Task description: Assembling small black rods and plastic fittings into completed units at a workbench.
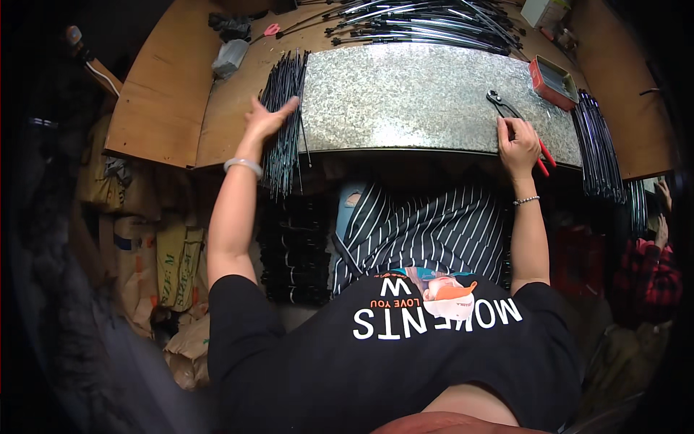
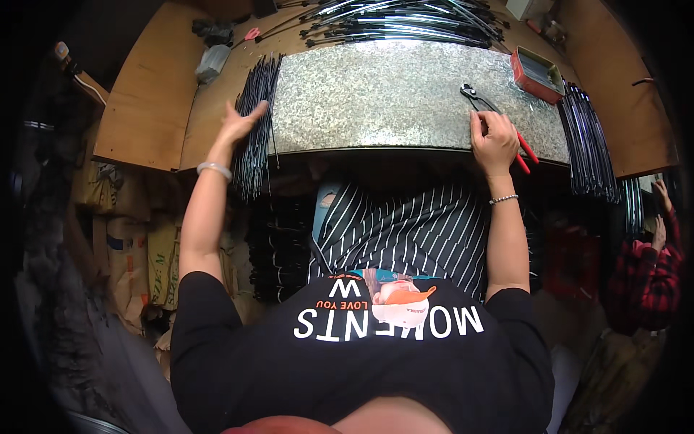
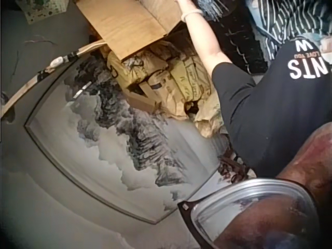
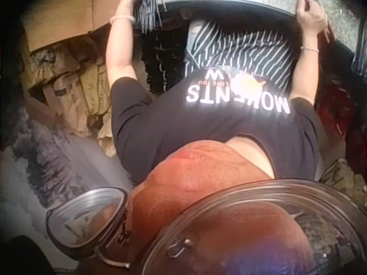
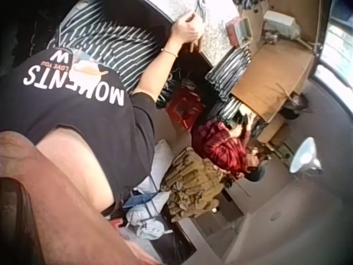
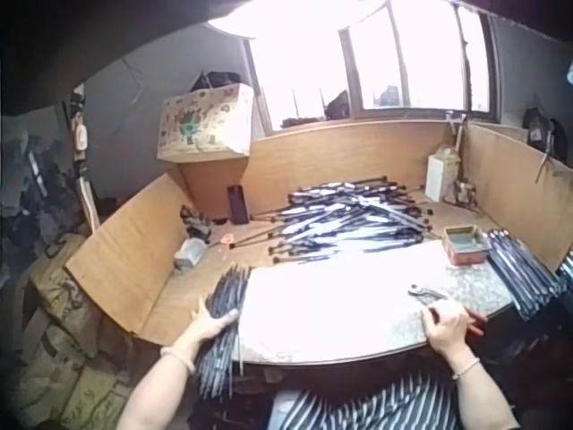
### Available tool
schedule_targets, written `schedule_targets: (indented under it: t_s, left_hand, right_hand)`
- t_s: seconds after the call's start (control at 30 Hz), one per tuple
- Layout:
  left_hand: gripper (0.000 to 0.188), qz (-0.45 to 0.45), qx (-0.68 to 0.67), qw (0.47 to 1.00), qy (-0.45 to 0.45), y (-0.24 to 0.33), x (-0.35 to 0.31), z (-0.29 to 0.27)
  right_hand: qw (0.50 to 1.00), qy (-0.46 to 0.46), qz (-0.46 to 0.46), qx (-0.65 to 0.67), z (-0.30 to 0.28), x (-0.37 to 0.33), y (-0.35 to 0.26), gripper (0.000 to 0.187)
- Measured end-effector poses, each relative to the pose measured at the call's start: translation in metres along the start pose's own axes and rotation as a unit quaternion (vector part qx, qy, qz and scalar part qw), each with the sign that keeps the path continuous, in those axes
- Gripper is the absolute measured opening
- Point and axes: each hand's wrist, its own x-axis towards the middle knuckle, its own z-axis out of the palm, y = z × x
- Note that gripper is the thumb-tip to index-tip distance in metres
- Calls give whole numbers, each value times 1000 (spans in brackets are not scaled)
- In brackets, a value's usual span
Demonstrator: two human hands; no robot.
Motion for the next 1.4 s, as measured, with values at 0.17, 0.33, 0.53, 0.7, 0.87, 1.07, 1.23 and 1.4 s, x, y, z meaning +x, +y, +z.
schedule_targets:
  t_s: [0.17, 0.33, 0.53, 0.7, 0.87, 1.07, 1.23, 1.4]
  left_hand:
    - [119, 17, 135, 989, -58, 28, -16, 2]
    - [120, 36, 127, 991, -33, 3, 1, -4]
    - [118, 41, 167, 983, -58, 7, -3, -15]
    - [116, 55, 212, 975, -48, 20, -6, -24]
    - [114, 66, 205, 975, -60, 11, 14, -34]
    - [92, 177, -57, 977, -108, -16, 8, -33]
    - [79, 299, -122, 946, 15, 8, -4, -62]
    - [71, 366, -201, 900, 122, 72, -21, -131]
  right_hand:
    - [1000, -8, -3, -14, -2, 1, 7, 14]
    - [997, -13, 11, 79, 1, 15, -24, 13]
    - [884, -307, 52, 348, 29, 34, -145, 20]
    - [587, -492, 226, 602, 93, 46, -227, 39]
    - [526, -468, 351, 618, 169, 55, -282, 47]
    - [525, -468, 428, 567, 204, 78, -321, 50]
    - [615, -289, 286, 675, 207, 107, -361, 56]
    - [734, -131, 42, 665, 150, 200, -383, 90]
